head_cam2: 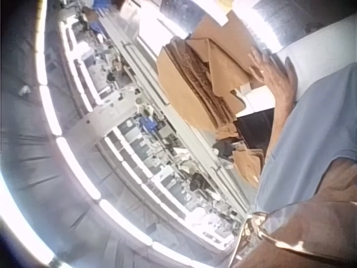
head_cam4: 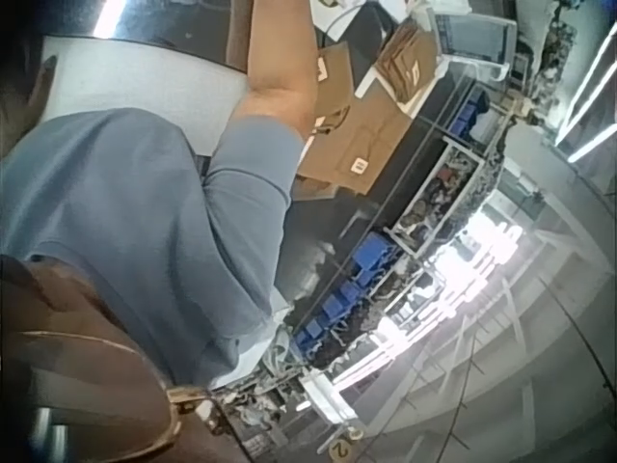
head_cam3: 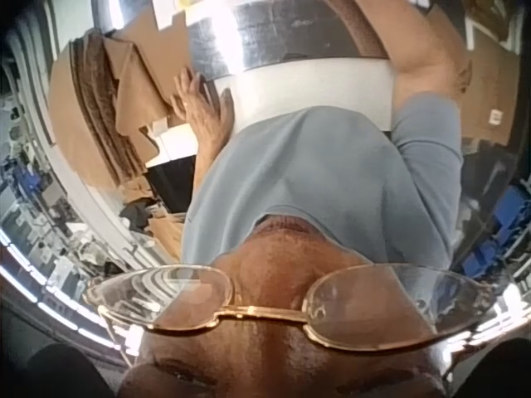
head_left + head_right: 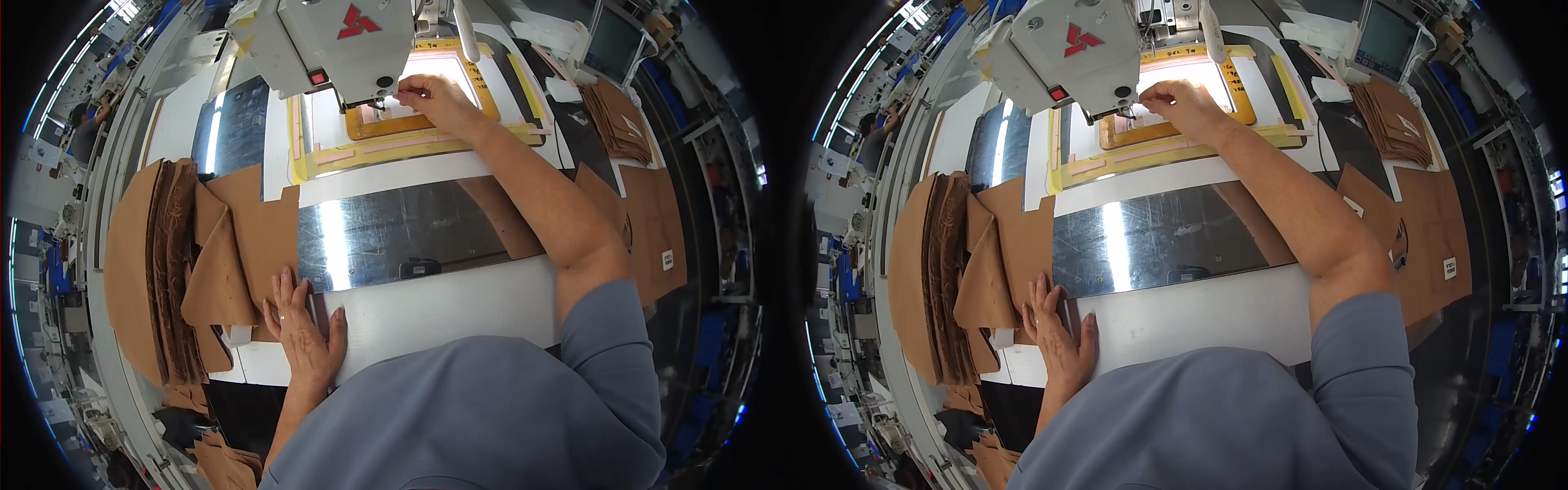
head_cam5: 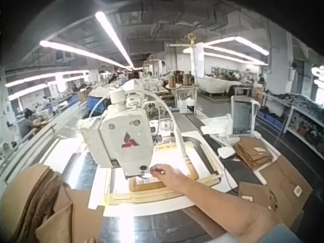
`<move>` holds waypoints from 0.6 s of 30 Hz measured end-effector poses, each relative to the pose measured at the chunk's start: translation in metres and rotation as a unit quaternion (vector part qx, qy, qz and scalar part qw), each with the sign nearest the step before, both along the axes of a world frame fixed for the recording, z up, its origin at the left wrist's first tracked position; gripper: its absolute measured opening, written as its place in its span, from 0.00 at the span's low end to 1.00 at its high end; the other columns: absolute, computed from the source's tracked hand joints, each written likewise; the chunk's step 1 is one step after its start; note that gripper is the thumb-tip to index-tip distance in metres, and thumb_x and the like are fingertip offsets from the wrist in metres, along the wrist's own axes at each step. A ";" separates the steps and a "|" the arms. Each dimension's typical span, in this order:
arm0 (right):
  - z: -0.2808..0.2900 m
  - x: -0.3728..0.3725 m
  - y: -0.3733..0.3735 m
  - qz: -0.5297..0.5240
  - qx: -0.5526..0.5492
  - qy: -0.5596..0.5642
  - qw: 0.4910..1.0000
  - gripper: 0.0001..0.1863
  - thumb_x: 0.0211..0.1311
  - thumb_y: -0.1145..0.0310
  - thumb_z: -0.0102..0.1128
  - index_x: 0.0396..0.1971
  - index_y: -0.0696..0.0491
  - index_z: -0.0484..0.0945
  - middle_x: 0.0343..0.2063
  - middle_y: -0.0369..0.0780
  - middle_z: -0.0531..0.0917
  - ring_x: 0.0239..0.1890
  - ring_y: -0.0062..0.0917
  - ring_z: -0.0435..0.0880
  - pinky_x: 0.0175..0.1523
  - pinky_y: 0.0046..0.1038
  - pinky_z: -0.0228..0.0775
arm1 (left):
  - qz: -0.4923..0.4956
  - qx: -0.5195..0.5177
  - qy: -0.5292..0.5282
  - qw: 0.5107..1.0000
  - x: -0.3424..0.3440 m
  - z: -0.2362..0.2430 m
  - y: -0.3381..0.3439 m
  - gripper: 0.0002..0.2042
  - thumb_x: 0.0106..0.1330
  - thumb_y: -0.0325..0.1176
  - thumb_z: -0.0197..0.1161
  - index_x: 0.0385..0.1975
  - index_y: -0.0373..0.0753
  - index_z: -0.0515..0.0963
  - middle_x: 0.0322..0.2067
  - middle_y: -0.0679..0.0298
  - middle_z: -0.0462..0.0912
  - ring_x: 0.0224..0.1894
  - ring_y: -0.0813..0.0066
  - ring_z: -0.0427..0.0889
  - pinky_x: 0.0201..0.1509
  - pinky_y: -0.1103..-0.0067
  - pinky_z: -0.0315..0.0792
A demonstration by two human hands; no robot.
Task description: Operating an industrial sewing machine to prepare and assemble leather bag components, including placing brand labels and using tweezers for precise alignment.
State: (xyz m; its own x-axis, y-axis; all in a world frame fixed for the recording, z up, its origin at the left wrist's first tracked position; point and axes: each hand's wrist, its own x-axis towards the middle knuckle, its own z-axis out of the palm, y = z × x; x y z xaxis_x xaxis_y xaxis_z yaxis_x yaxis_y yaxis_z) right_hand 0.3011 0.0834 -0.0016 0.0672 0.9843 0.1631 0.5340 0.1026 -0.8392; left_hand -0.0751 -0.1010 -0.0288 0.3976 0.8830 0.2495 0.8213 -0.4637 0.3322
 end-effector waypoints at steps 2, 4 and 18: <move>-0.001 -0.005 0.007 0.005 -0.012 0.008 1.000 0.14 0.72 0.63 0.62 0.50 0.54 0.85 0.42 0.40 0.88 0.46 0.26 0.85 0.55 0.29 0.76 | 0.006 -0.013 0.011 1.000 0.001 0.002 0.002 0.29 0.70 0.41 0.60 0.65 0.32 0.62 0.73 0.40 0.57 0.78 0.41 0.50 0.76 0.45 0.34; -0.006 -0.006 0.014 0.024 -0.020 0.020 0.999 0.17 0.70 0.59 0.64 0.51 0.53 0.84 0.40 0.39 0.87 0.46 0.26 0.84 0.57 0.29 0.73 | 0.004 -0.012 0.014 1.000 0.000 -0.001 0.001 0.29 0.69 0.42 0.60 0.65 0.32 0.62 0.73 0.40 0.57 0.78 0.41 0.50 0.76 0.45 0.34; -0.013 0.004 0.036 0.094 -0.033 -0.021 0.995 0.15 0.72 0.61 0.63 0.53 0.51 0.84 0.47 0.38 0.88 0.52 0.25 0.84 0.63 0.30 0.70 | -0.004 -0.009 0.022 1.000 0.000 -0.004 0.003 0.30 0.69 0.40 0.60 0.67 0.33 0.60 0.74 0.41 0.56 0.78 0.41 0.49 0.76 0.45 0.32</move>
State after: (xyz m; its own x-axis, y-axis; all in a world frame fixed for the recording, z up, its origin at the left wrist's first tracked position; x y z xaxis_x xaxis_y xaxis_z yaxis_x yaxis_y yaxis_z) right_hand 0.3056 0.1192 -0.0148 -0.1255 0.9873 0.0972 0.5449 0.1505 -0.8249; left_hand -0.0748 -0.0980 -0.0324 0.4148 0.8841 0.2152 0.8314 -0.4644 0.3052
